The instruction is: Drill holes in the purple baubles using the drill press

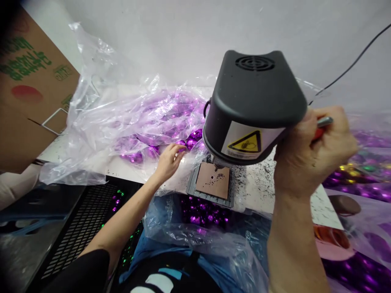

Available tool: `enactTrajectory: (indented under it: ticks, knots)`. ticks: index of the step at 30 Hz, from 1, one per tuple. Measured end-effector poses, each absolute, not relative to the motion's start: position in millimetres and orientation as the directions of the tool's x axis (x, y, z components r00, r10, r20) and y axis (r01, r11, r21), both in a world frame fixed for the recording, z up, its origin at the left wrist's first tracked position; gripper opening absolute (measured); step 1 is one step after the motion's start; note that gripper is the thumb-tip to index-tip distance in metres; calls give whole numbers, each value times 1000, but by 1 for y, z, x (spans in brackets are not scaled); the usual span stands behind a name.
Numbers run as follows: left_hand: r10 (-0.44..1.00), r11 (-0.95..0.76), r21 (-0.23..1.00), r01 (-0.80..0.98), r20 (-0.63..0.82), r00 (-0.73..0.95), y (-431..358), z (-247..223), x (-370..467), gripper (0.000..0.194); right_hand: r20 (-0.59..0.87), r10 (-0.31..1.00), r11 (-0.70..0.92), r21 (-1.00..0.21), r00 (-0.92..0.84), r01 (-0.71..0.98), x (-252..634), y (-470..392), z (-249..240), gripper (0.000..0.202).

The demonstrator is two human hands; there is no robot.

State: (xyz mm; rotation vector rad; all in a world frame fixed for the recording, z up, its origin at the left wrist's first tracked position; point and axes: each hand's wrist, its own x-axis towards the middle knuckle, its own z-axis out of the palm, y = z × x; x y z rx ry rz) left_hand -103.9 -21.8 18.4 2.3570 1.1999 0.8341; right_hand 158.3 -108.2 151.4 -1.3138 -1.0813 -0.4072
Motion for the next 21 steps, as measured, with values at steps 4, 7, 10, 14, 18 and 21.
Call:
enactTrajectory:
  ticks: [4, 7, 10, 14, 18, 21]
  knots:
    - [818, -575, 279, 769, 219, 532, 38, 6, -99, 43, 823, 329, 271, -551, 462, 789, 158, -110, 153, 64]
    - [839, -534, 391, 749, 137, 527, 49, 4, -102, 50, 829, 328, 276, -543, 453, 793, 156, -110, 155, 67]
    - [888, -349, 724, 595, 53, 457, 35, 19, -111, 52, 813, 344, 286, -567, 470, 772, 156, -107, 156, 68]
    - [885, -104, 969, 224, -13, 465, -13, 45, -118, 52, 784, 361, 282, -608, 506, 742, 158, -98, 157, 68]
    - [767, 37, 993, 116, -103, 634, -57, 43, -109, 51, 773, 367, 266, -620, 518, 738, 158, -94, 157, 67]
    - [742, 69, 990, 121, -132, 657, -69, 24, -92, 52, 752, 387, 286, -648, 533, 706, 157, -94, 157, 68]
